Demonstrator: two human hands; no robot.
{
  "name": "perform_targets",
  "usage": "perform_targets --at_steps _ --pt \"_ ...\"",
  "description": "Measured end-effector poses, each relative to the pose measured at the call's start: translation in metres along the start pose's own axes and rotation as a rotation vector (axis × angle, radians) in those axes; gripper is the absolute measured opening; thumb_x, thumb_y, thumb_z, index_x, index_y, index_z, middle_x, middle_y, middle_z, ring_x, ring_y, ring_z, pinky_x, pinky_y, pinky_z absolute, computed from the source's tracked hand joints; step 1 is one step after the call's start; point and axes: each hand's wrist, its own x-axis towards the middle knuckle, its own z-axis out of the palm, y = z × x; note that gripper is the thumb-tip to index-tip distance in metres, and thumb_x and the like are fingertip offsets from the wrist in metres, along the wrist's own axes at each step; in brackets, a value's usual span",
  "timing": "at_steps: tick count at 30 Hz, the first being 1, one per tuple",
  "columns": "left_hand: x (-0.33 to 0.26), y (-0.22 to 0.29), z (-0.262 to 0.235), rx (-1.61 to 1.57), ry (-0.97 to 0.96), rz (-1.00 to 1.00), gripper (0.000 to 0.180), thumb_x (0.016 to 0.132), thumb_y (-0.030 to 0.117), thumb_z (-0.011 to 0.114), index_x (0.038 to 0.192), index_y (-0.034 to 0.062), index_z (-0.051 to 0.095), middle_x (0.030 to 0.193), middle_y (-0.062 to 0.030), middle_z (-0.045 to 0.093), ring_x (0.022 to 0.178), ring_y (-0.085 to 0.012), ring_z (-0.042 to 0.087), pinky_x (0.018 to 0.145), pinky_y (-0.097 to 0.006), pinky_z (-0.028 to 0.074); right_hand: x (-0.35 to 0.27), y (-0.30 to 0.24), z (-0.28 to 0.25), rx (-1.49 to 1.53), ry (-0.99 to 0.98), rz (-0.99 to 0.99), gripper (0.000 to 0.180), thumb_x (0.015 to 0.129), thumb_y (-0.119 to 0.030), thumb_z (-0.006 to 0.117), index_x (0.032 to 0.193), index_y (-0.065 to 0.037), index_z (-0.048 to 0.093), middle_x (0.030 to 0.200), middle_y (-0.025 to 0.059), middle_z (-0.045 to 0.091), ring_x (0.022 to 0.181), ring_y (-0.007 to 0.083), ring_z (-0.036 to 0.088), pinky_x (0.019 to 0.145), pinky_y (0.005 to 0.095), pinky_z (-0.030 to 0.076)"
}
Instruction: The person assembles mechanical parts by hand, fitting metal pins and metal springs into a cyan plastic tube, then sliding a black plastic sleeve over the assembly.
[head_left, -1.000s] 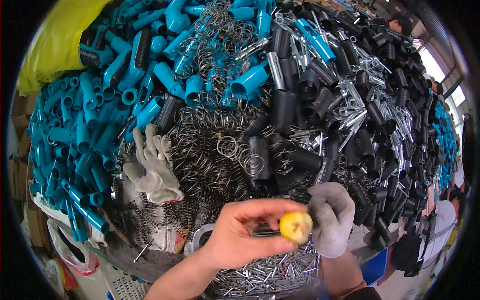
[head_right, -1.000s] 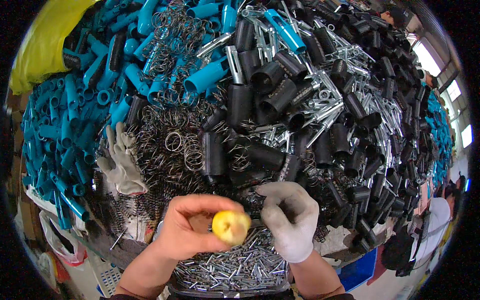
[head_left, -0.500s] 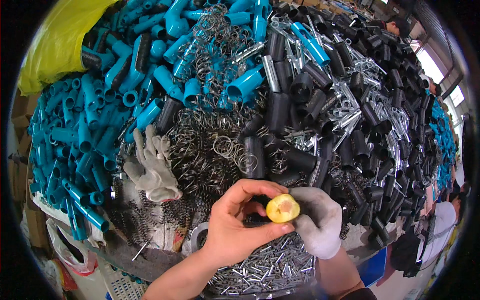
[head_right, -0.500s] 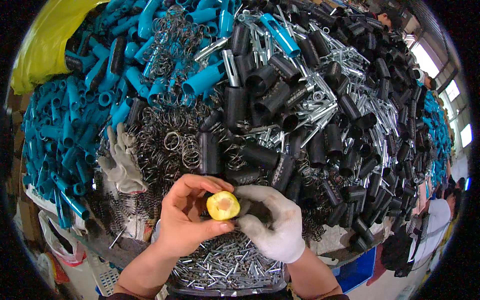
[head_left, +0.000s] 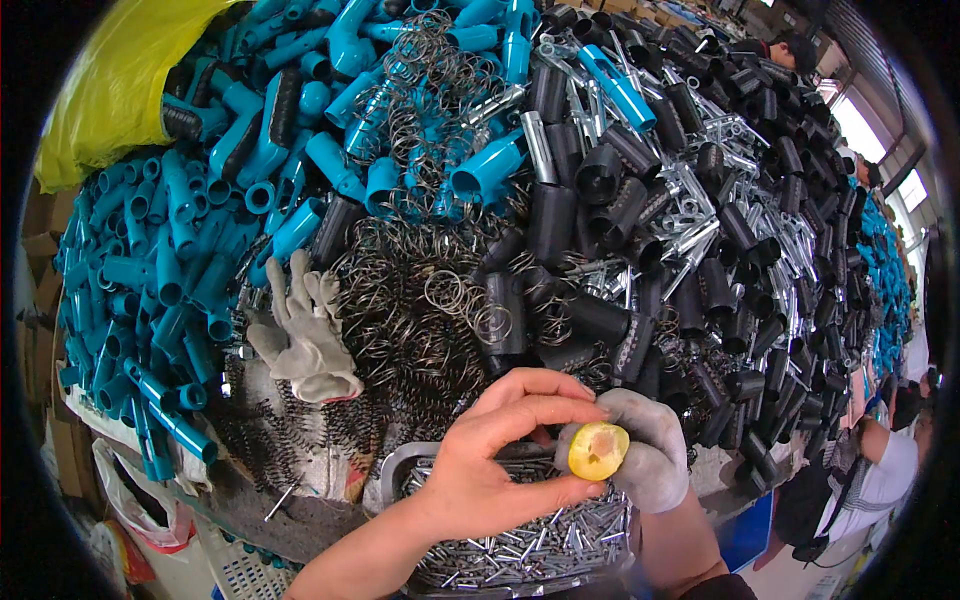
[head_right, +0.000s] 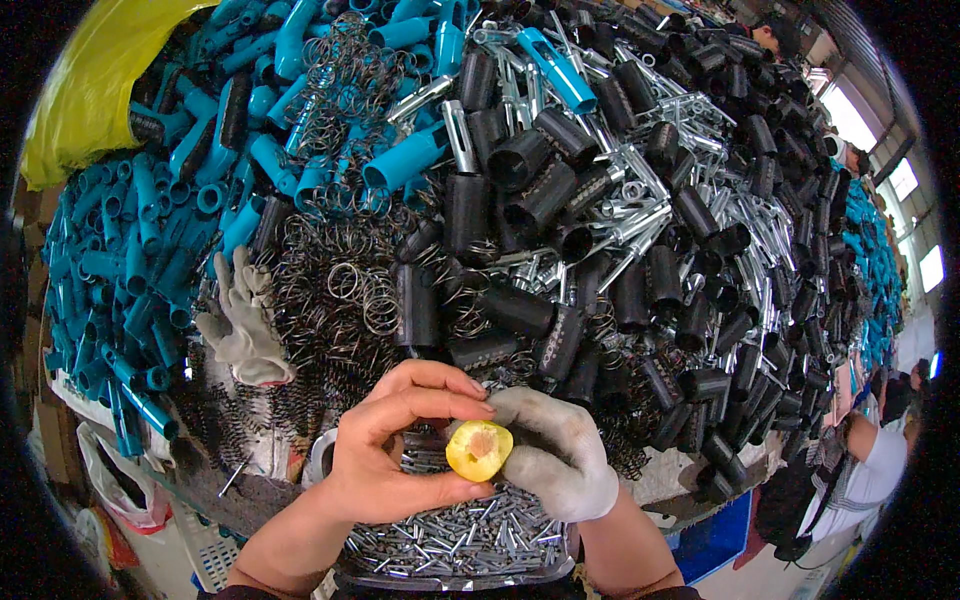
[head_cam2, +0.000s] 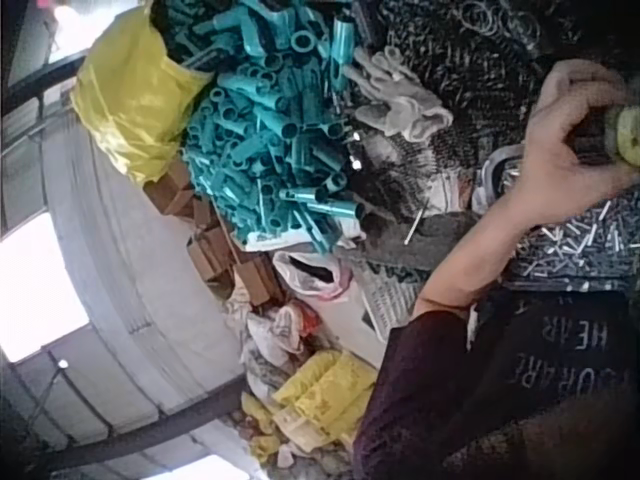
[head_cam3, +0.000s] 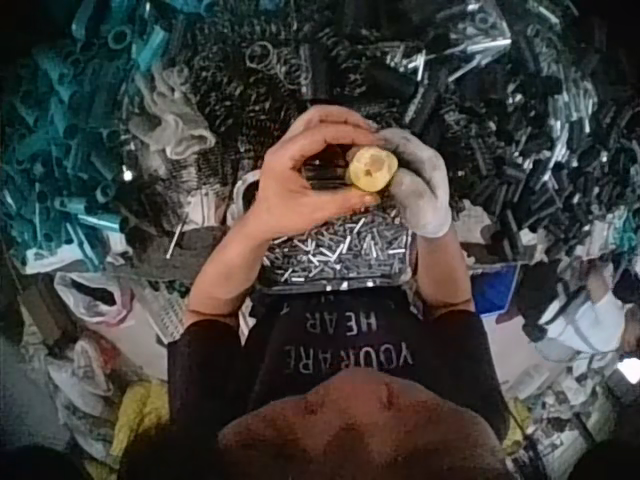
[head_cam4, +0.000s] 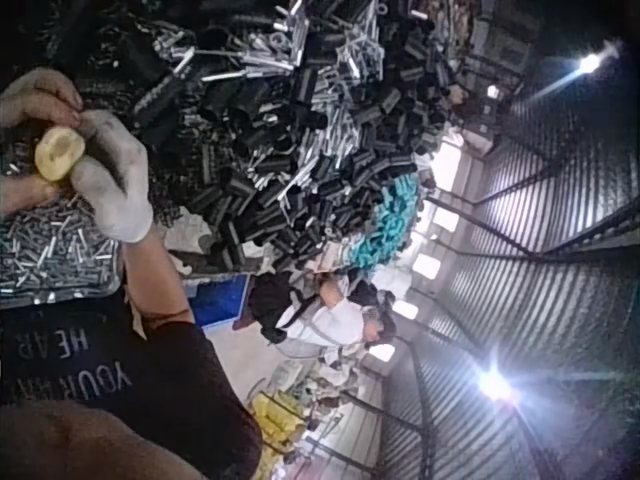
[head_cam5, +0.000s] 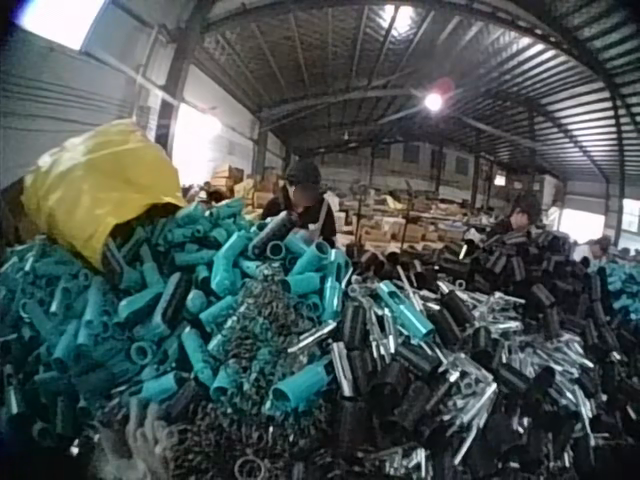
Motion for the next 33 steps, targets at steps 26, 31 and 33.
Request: perform_targets --at_steps 26,31,33 --pt "0.002 -0.005 -0.002 0.318 0.073 0.317 0.052 0.061 0.017 0.088 0.107 0.0034 0.066 0.105 -0.0125 0.064 0.092 -0.0225 0.062 0.080 -0.032 0.049 0.000 0.002 0.003 -0.054 0.065 0.007 0.034 0.084 -0.014 0.045 0.106 0.007 0.061 0.098 0.0112 0.063 0.088 0.0164 0.060 0.080 0.0286 0.047" --pt "0.000 -0.004 -0.002 0.259 0.140 0.174 0.043 0.066 0.015 0.086 0.102 0.0021 0.066 0.102 -0.0118 0.066 0.092 -0.0174 0.063 0.073 -0.026 0.050 0.009 0.010 0.009 0.112 0.440 -0.014 0.070 0.094 -0.063 0.037 0.108 0.002 0.057 0.083 0.0074 0.060 0.066 0.0126 0.056 0.056 0.0238 0.044" --pt "-0.002 -0.006 -0.001 0.233 0.135 0.085 0.043 0.067 0.015 0.085 0.103 0.0016 0.065 0.101 -0.0119 0.067 0.088 -0.0175 0.064 0.072 -0.027 0.050 0.012 0.009 0.009 0.200 0.464 0.010 0.070 0.094 -0.064 0.034 0.108 0.001 0.056 0.080 0.0069 0.059 0.063 0.0125 0.054 0.053 0.0239 0.042"
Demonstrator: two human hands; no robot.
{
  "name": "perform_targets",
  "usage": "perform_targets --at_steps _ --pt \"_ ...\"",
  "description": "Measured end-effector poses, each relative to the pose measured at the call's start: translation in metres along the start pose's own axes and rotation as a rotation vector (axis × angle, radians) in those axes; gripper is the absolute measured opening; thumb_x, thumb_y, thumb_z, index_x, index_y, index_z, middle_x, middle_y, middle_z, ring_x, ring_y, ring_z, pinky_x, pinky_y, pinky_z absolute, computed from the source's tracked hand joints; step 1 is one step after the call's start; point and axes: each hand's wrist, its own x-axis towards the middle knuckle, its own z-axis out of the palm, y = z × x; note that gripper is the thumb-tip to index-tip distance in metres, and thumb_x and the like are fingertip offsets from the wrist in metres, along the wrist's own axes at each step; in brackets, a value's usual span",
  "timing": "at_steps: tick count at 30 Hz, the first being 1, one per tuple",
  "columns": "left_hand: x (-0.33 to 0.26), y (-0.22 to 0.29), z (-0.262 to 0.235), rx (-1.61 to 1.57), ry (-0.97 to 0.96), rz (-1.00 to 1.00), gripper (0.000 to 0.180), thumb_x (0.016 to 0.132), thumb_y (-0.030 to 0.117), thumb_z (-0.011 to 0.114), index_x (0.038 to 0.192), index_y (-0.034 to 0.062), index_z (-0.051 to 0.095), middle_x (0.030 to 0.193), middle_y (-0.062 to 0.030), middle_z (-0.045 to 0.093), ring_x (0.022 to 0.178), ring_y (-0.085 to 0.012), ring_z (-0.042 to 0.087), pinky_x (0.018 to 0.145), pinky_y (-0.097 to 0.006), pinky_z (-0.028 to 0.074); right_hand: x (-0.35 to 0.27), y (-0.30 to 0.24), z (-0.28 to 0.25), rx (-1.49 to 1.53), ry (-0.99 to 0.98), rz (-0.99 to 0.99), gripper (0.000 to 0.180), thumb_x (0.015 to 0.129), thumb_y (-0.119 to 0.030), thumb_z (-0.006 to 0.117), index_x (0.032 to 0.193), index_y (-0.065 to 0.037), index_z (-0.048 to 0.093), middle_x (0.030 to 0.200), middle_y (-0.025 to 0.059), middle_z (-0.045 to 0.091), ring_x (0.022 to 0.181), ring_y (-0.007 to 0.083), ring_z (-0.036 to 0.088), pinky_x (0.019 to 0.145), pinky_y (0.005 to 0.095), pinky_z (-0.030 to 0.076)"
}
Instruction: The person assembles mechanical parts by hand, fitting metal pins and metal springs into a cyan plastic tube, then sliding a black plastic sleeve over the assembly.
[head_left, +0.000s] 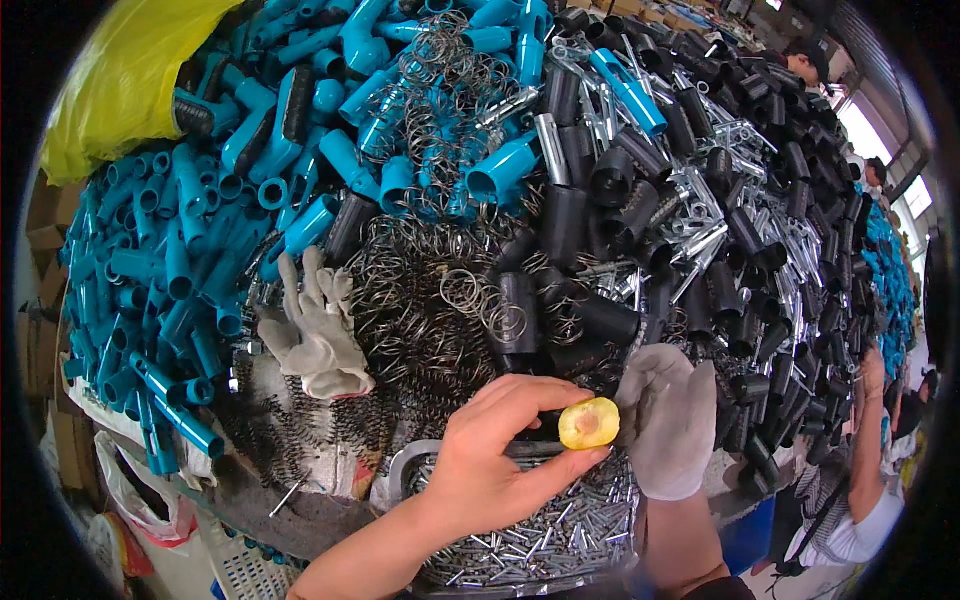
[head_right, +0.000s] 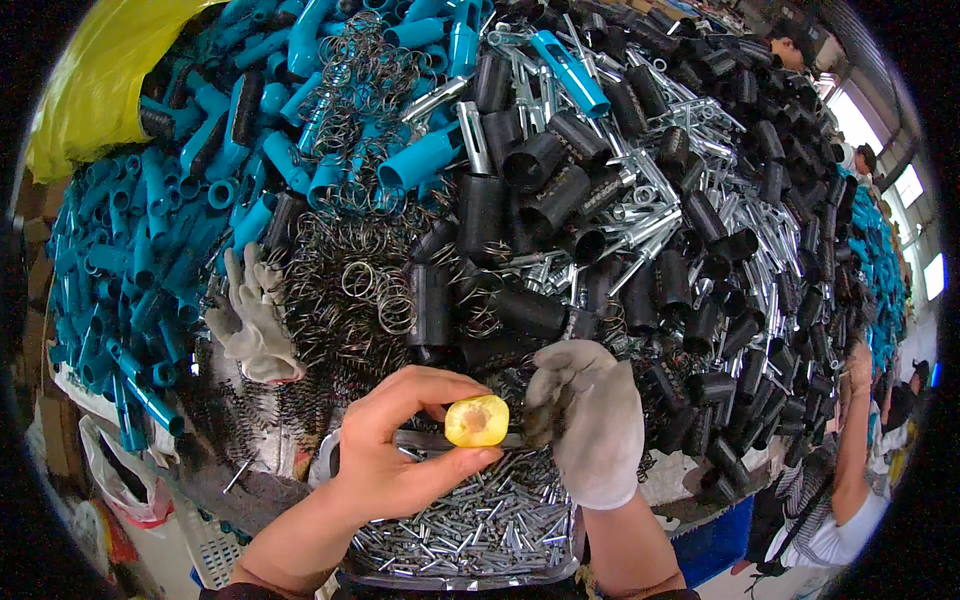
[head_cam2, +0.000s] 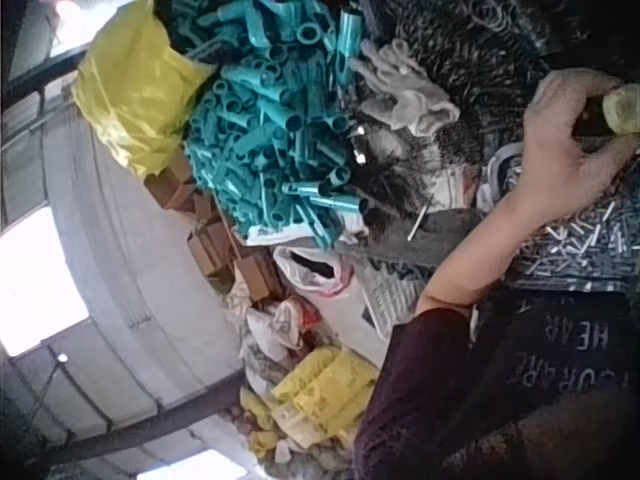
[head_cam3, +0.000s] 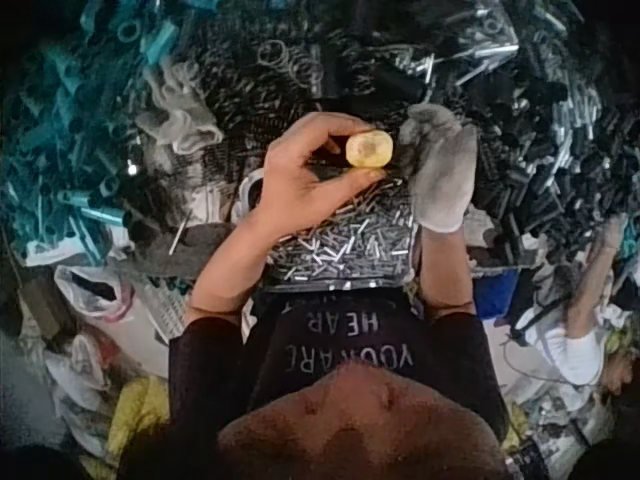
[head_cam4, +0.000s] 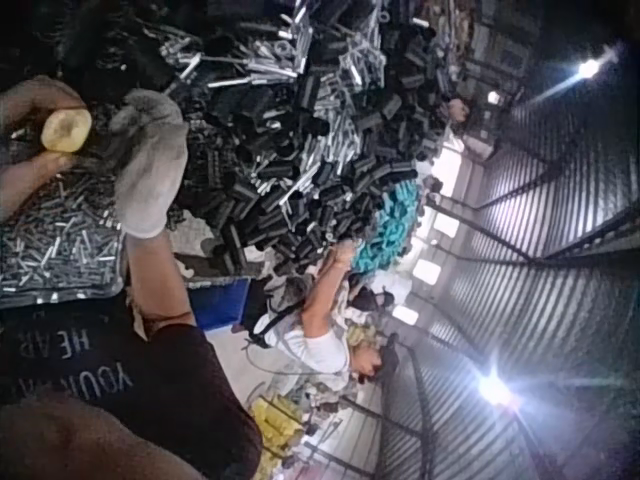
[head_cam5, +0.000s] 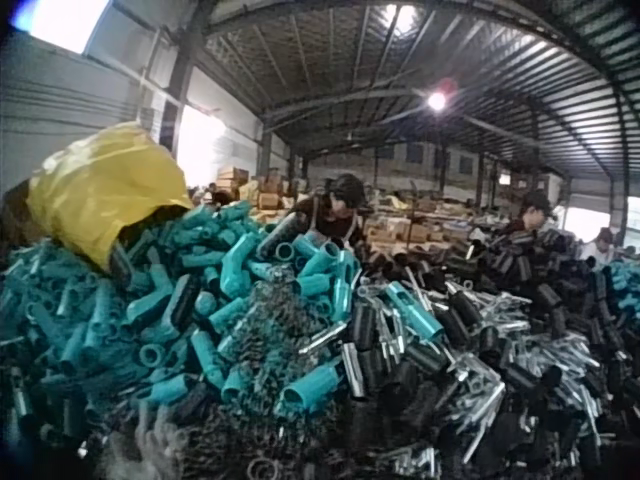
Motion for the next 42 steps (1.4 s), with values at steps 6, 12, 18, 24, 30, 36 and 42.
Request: perform_targets --at_steps 6,12,18,24,30,36,42 --pt "0.000 0.002 0.007 0.040 -0.005 -0.115 0.043 0.072 0.015 0.082 0.110 0.0029 0.066 0.100 -0.0100 0.070 0.084 -0.0157 0.065 0.070 -0.026 0.051 -0.001 -0.004 0.002 0.072 0.047 0.055 0.072 0.093 -0.068 0.031 0.110 -0.001 0.052 0.076 0.0055 0.054 0.058 0.0128 0.049 0.048 0.0243 0.037" --pt "0.002 0.007 0.001 -0.078 -0.088 -0.215 0.043 0.075 0.014 0.079 0.115 0.0043 0.066 0.102 -0.0088 0.069 0.087 -0.0134 0.065 0.071 -0.025 0.051 0.000 0.001 0.000 0.037 0.060 0.017 0.072 0.092 -0.069 0.031 0.110 -0.002 0.052 0.077 0.0054 0.054 0.058 0.0124 0.048 0.048 0.0241 0.036" --pt "-0.004 0.004 0.000 -0.369 -0.158 -0.371 0.042 0.084 0.013 0.072 0.122 -0.0011 0.059 0.111 -0.0089 0.066 0.098 -0.0122 0.061 0.084 -0.026 0.048 -0.001 0.001 0.001 0.022 0.039 0.000 0.072 0.092 -0.069 0.031 0.110 -0.003 0.053 0.077 0.0052 0.054 0.059 0.0126 0.047 0.049 0.0238 0.036" --pt "-0.004 0.003 0.004 -0.690 -0.189 -0.437 0.045 0.091 0.009 0.062 0.131 -0.0063 0.049 0.122 -0.0115 0.060 0.112 -0.0147 0.057 0.097 -0.030 0.044 -0.004 -0.009 0.008 0.040 0.067 0.032 0.065 0.094 -0.065 0.033 0.109 -0.005 0.054 0.077 0.0023 0.051 0.062 0.0110 0.045 0.053 0.0230 0.034" --pt "-0.007 0.000 0.005 -0.626 -0.151 -0.371 0.053 0.087 0.009 0.068 0.136 0.0046 0.049 0.116 -0.0042 0.061 0.097 -0.0067 0.057 0.077 -0.021 0.045 -0.001 0.001 0.006 0.077 0.071 0.031 0.064 0.093 -0.064 0.036 0.109 -0.005 0.054 0.077 0.0022 0.051 0.063 0.0110 0.046 0.055 0.0231 0.034" --pt "-0.004 0.001 0.008 -0.754 -0.128 -0.331 0.043 0.082 0.008 0.073 0.120 0.0035 0.052 0.107 -0.0006 0.065 0.089 -0.0047 0.058 0.070 -0.020 0.043 -0.003 -0.002 0.001 0.043 0.055 0.012 0.070 0.092 -0.067 0.036 0.111 -0.002 0.053 0.076 0.0048 0.054 0.060 0.0122 0.049 0.050 0.0241 0.036" --pt "-0.004 0.001 0.003 -0.705 -0.219 -0.350 0.039 0.083 0.008 0.072 0.117 0.0036 0.053 0.103 -0.0013 0.067 0.086 -0.0038 0.058 0.070 -0.021 0.043 -0.002 -0.001 0.001 0.010 0.046 0.009 0.071 0.091 -0.068 0.036 0.110 -0.002 0.053 0.073 0.0055 0.054 0.057 0.0126 0.048 0.049 0.0241 0.036"
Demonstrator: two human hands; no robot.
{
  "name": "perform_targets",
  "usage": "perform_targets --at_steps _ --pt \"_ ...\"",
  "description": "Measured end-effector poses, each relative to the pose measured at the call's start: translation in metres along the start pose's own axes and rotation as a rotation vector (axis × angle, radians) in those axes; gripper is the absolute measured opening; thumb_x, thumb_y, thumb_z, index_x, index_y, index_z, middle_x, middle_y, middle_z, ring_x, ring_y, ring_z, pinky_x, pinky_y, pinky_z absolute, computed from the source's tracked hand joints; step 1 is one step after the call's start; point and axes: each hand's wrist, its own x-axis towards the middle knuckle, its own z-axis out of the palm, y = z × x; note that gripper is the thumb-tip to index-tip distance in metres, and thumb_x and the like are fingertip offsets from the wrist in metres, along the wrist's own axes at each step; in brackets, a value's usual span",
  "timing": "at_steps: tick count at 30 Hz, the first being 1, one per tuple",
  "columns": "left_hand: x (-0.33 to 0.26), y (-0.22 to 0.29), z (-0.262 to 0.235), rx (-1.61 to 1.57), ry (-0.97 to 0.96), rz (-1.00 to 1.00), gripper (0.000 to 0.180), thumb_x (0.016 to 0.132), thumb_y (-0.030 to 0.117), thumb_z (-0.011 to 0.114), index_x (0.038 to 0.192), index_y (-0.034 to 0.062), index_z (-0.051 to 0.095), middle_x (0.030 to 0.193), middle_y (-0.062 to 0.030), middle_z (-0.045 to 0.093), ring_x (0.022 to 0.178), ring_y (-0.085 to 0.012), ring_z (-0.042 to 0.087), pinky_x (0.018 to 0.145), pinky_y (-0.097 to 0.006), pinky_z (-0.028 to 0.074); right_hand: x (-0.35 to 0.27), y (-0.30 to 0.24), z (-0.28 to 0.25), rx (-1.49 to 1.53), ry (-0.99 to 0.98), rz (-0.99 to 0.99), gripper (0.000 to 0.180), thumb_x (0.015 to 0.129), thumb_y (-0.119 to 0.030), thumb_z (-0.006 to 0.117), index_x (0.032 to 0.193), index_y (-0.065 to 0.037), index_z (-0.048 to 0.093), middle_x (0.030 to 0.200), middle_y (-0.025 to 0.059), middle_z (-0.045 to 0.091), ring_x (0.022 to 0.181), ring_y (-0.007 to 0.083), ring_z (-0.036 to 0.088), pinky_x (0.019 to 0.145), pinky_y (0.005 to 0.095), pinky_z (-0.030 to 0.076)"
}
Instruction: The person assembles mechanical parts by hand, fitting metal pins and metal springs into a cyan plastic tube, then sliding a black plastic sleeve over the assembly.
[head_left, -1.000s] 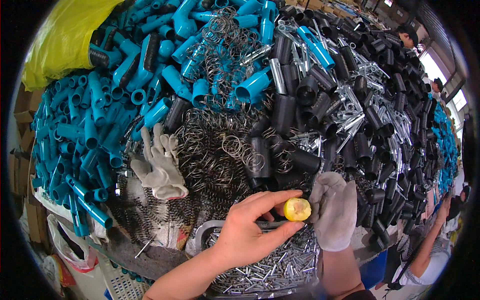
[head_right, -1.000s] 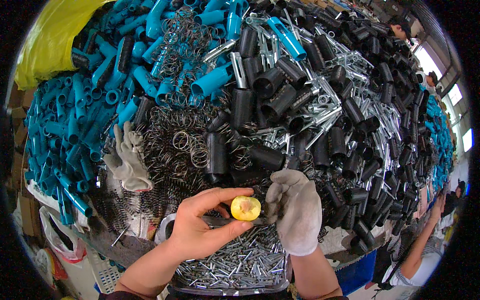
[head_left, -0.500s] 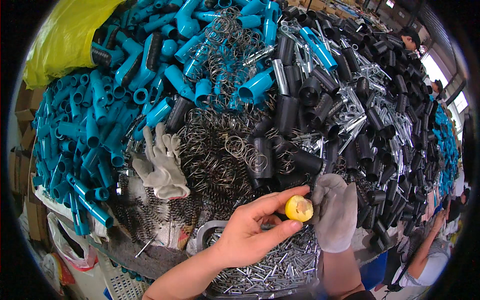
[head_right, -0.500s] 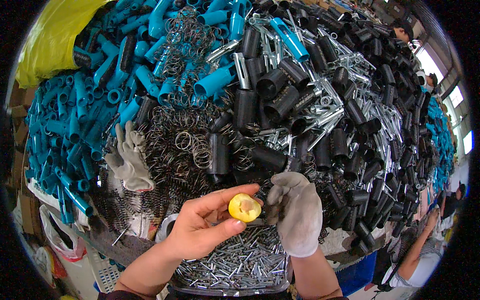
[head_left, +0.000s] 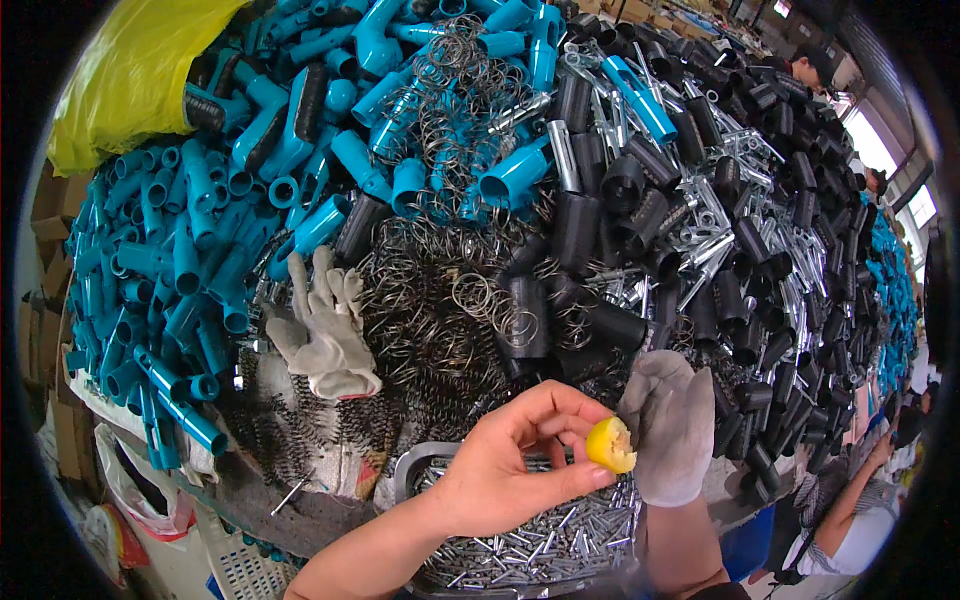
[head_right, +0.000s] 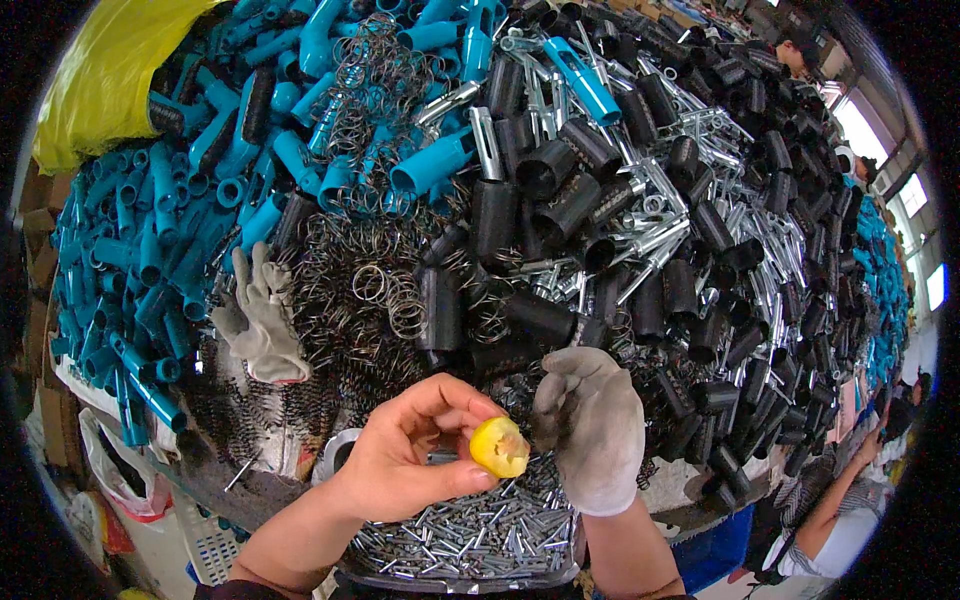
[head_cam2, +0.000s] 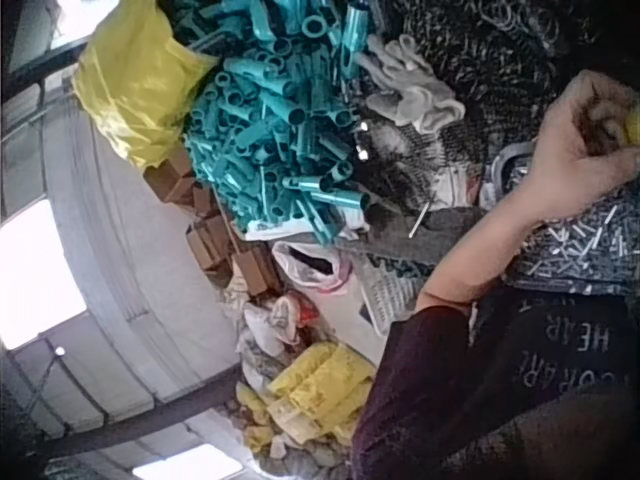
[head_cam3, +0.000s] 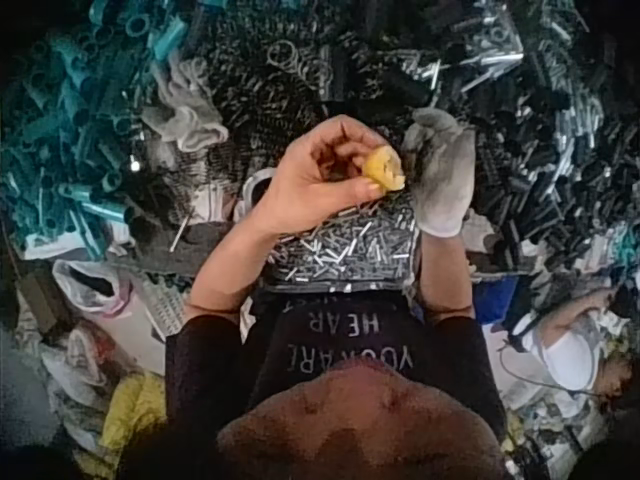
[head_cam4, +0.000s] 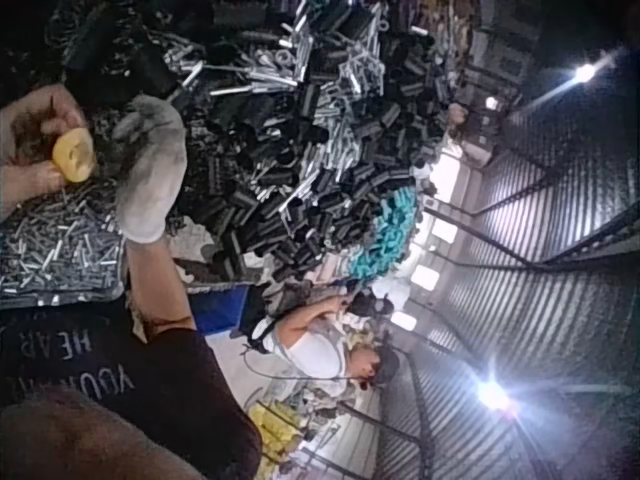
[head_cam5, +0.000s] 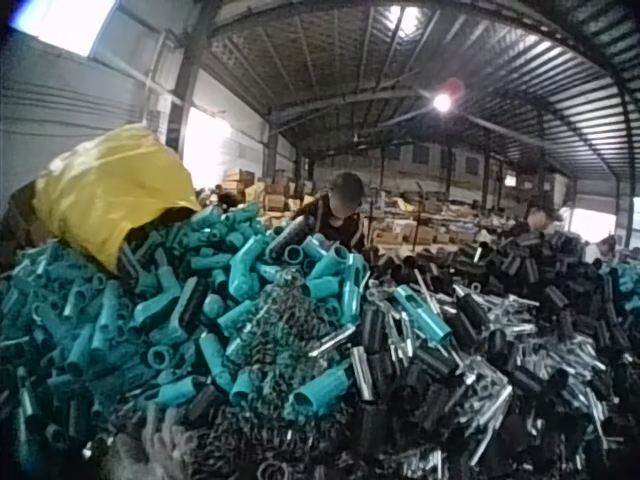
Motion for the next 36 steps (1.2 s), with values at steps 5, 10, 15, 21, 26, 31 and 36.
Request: perform_targets --at_steps 5,10,15,21,26,31,36 --pt "-0.003 0.001 -0.002 -0.099 -0.016 -0.081 0.041 0.083 0.009 0.073 0.117 -0.0002 0.054 0.113 -0.0096 0.064 0.104 -0.0148 0.061 0.090 -0.030 0.048 0.000 0.000 0.000 -0.005 -0.038 -0.032 0.071 0.091 -0.069 0.037 0.110 -0.003 0.053 0.072 0.0055 0.053 0.055 0.0129 0.047 0.049 0.0241 0.036" --pt "-0.008 0.003 -0.002 -0.397 -0.111 -0.149 0.046 0.087 0.016 0.070 0.124 -0.0051 0.051 0.118 -0.0143 0.062 0.108 -0.0191 0.061 0.094 -0.033 0.047 0.000 0.003 0.004 0.103 0.014 0.017 0.070 0.092 -0.068 0.035 0.110 -0.003 0.053 0.072 0.0058 0.053 0.055 0.0134 0.047 0.049 0.0243 0.035" --pt "-0.014 0.007 -0.009 -0.389 -0.380 -0.200 0.049 0.088 0.027 0.069 0.121 -0.0065 0.055 0.117 -0.0160 0.063 0.110 -0.0217 0.060 0.095 -0.036 0.046 -0.001 -0.001 0.003 0.041 0.012 0.059 0.070 0.094 -0.067 0.031 0.109 -0.002 0.052 0.073 0.0070 0.053 0.054 0.0142 0.047 0.048 0.0248 0.036" --pt "-0.021 -0.010 -0.004 -0.498 -0.620 0.006 0.044 0.083 0.028 0.076 0.111 -0.0048 0.064 0.105 -0.0144 0.067 0.092 -0.0228 0.065 0.077 -0.032 0.050 -0.002 0.000 0.005 0.040 0.027 0.042 0.070 0.095 -0.066 0.028 0.108 -0.001 0.051 0.072 0.0079 0.051 0.053 0.0149 0.047 0.047 0.0252 0.036" --pt "-0.006 0.002 -0.013 -0.414 -0.915 0.021 0.042 0.090 0.030 0.065 0.108 -0.0082 0.060 0.101 -0.0177 0.063 0.090 -0.0329 0.061 0.082 -0.044 0.045 -0.001 0.002 0.004 0.069 -0.024 0.021 0.067 0.097 -0.063 0.025 0.108 -0.002 0.051 0.070 0.0075 0.050 0.053 0.0142 0.045 0.046 0.0247 0.034" --pt "-0.012 -0.002 -0.006 -0.483 -0.834 0.077 0.048 0.092 0.037 0.059 0.104 -0.0093 0.057 0.095 -0.0204 0.058 0.086 -0.0401 0.056 0.078 -0.047 0.043 -0.002 0.003 0.006 0.039 0.024 0.002 0.064 0.097 -0.061 0.026 0.109 -0.003 0.051 0.070 0.0070 0.050 0.053 0.0137 0.044 0.044 0.0238 0.032" --pt "-0.013 -0.004 -0.008 -0.468 -0.832 0.054 0.052 0.093 0.042 0.056 0.102 -0.0092 0.056 0.093 -0.0202 0.057 0.085 -0.0399 0.055 0.077 -0.047 0.043 0.000 0.007 0.005 0.108 -0.004 -0.004 0.062 0.097 -0.060 0.028 0.110 -0.004 0.051 0.070 0.0073 0.050 0.053 0.0140 0.044 0.044 0.0242 0.032"
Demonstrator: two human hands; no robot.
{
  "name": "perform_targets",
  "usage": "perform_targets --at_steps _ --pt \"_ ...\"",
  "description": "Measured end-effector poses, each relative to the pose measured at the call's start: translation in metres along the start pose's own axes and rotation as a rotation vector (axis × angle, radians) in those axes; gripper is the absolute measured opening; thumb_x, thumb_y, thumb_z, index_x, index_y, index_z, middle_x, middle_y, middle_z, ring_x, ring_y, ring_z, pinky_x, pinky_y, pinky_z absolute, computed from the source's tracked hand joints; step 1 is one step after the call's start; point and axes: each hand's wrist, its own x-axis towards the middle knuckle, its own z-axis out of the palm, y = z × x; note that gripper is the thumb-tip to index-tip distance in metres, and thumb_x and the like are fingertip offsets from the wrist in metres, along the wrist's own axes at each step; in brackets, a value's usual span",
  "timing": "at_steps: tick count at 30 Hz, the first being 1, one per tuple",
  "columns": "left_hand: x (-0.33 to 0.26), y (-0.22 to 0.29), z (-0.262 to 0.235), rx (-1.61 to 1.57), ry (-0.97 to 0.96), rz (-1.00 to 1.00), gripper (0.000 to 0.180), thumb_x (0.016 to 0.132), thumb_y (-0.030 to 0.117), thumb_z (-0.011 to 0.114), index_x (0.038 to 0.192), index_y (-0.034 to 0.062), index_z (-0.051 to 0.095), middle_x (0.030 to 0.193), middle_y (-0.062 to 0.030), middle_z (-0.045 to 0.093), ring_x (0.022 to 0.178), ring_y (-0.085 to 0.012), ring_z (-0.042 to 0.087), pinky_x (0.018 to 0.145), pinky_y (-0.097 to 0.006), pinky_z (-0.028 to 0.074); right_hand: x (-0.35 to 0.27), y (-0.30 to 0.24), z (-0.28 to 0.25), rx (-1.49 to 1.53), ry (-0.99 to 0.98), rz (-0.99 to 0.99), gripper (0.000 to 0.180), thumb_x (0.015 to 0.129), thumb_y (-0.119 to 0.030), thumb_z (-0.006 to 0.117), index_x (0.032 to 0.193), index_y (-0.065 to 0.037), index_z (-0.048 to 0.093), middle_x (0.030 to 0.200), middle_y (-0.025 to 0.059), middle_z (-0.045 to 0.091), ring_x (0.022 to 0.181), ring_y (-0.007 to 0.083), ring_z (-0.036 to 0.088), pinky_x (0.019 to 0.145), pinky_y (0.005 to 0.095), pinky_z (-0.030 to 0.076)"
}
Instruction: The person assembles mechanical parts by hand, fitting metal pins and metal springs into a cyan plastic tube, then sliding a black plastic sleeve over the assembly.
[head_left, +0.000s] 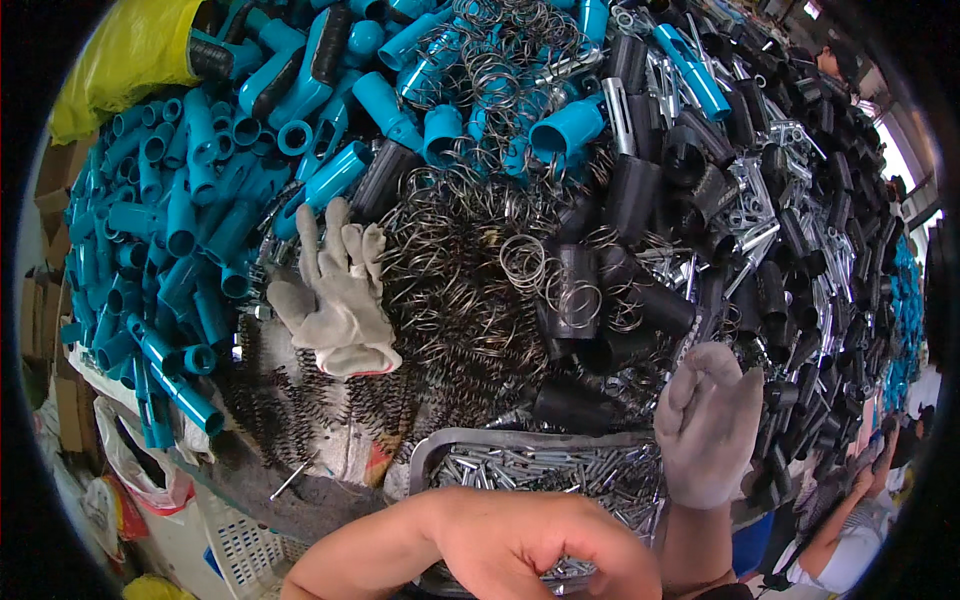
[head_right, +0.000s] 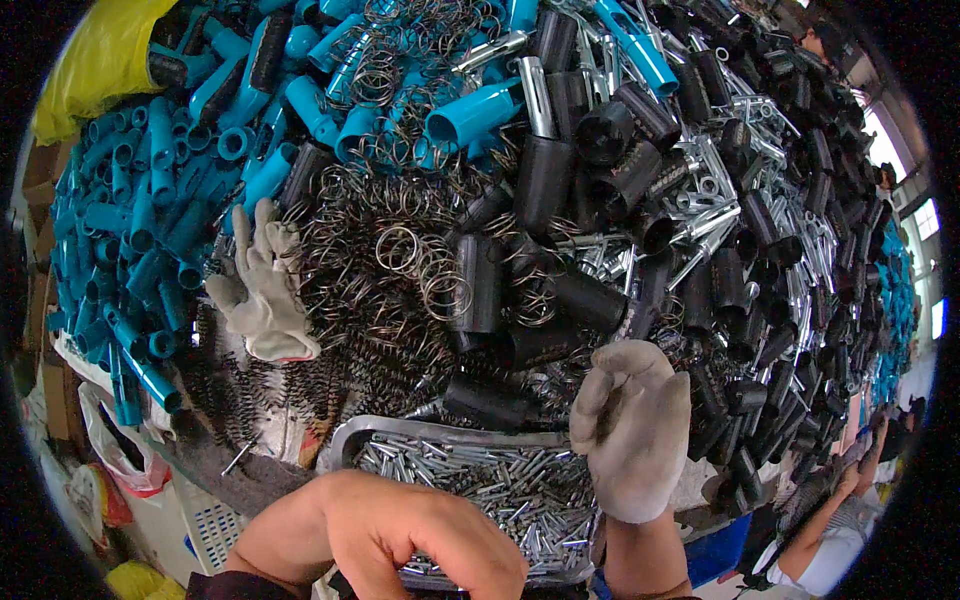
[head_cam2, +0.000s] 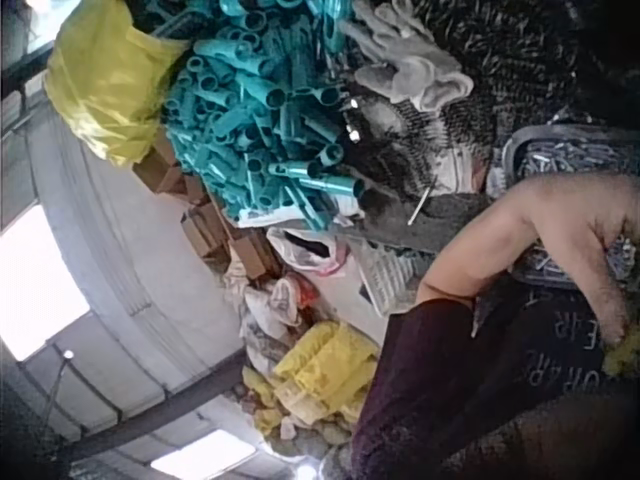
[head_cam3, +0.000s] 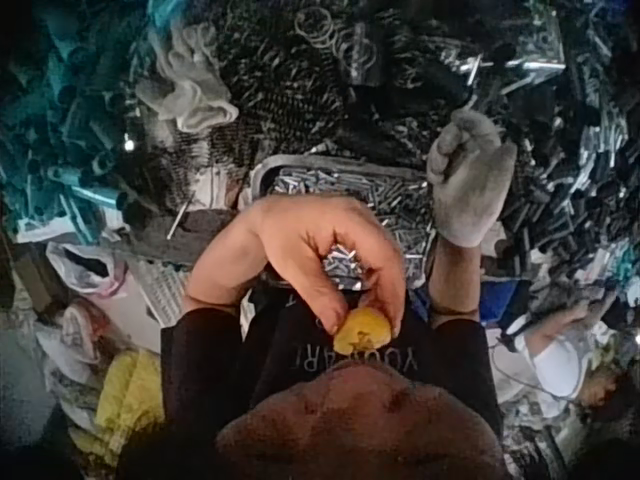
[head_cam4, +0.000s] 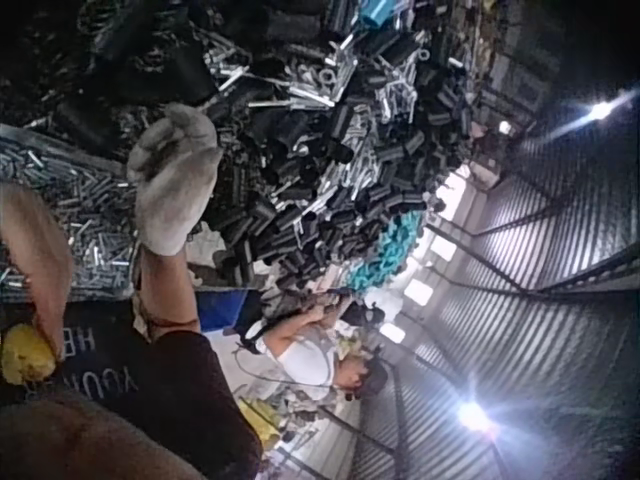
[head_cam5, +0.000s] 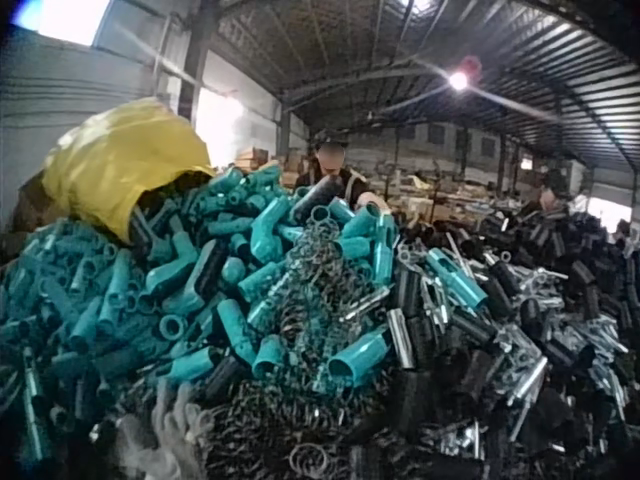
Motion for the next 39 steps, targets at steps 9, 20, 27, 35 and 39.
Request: perform_targets --at_steps 9,20,27,35,39 --pt "0.007 -0.007 0.010 -0.154 0.050 0.090 0.039 0.084 0.022 0.075 0.111 -0.0043 0.065 0.096 -0.0104 0.067 0.081 -0.0190 0.065 0.069 -0.030 0.049 -0.002 -0.004 -0.001 -0.040 -0.002 -0.031 0.062 0.096 -0.060 0.030 0.109 -0.004 0.053 0.068 0.0075 0.049 0.052 0.0147 0.044 0.044 0.0248 0.033" --pt "0.006 -0.001 0.009 -0.125 0.085 0.082 0.037 0.084 0.021 0.074 0.111 -0.0040 0.066 0.096 -0.0108 0.068 0.082 -0.0189 0.064 0.069 -0.030 0.048 -0.001 -0.002 -0.001 -0.087 -0.030 -0.048 0.063 0.096 -0.060 0.028 0.110 -0.003 0.052 0.066 0.0083 0.050 0.050 0.0150 0.043 0.043 0.0254 0.032" --pt "0.005 -0.004 0.003 -0.045 0.003 0.004 0.055 0.093 0.047 0.053 0.096 -0.0075 0.055 0.086 -0.0192 0.055 0.080 -0.0394 0.052 0.074 -0.045 0.042 -0.001 -0.002 0.001 -0.049 -0.009 -0.033 0.062 0.096 -0.060 0.029 0.110 -0.004 0.052 0.066 0.0080 0.050 0.050 0.0151 0.043 0.043 0.0257 0.031" --pt "0.014 -0.009 0.014 -0.129 -0.006 0.127 0.034 0.085 0.021 0.073 0.109 -0.0024 0.067 0.094 -0.0115 0.068 0.078 -0.0216 0.063 0.067 -0.032 0.048 -0.002 -0.003 0.002 -0.075 0.038 -0.005 0.066 0.094 -0.065 0.032 0.108 -0.004 0.052 0.064 0.0084 0.049 0.049 0.0156 0.042 0.042 0.0253 0.030" --pt "0.015 -0.010 0.016 -0.110 -0.053 0.123 0.037 0.084 0.024 0.074 0.109 -0.0026 0.067 0.089 -0.0115 0.067 0.075 -0.0232 0.062 0.066 -0.034 0.047 -0.001 0.000 -0.003 -0.097 0.039 -0.026 0.065 0.094 -0.065 0.032 0.108 -0.004 0.051 0.064 0.0088 0.048 0.048 0.0159 0.042 0.041 0.0247 0.030"
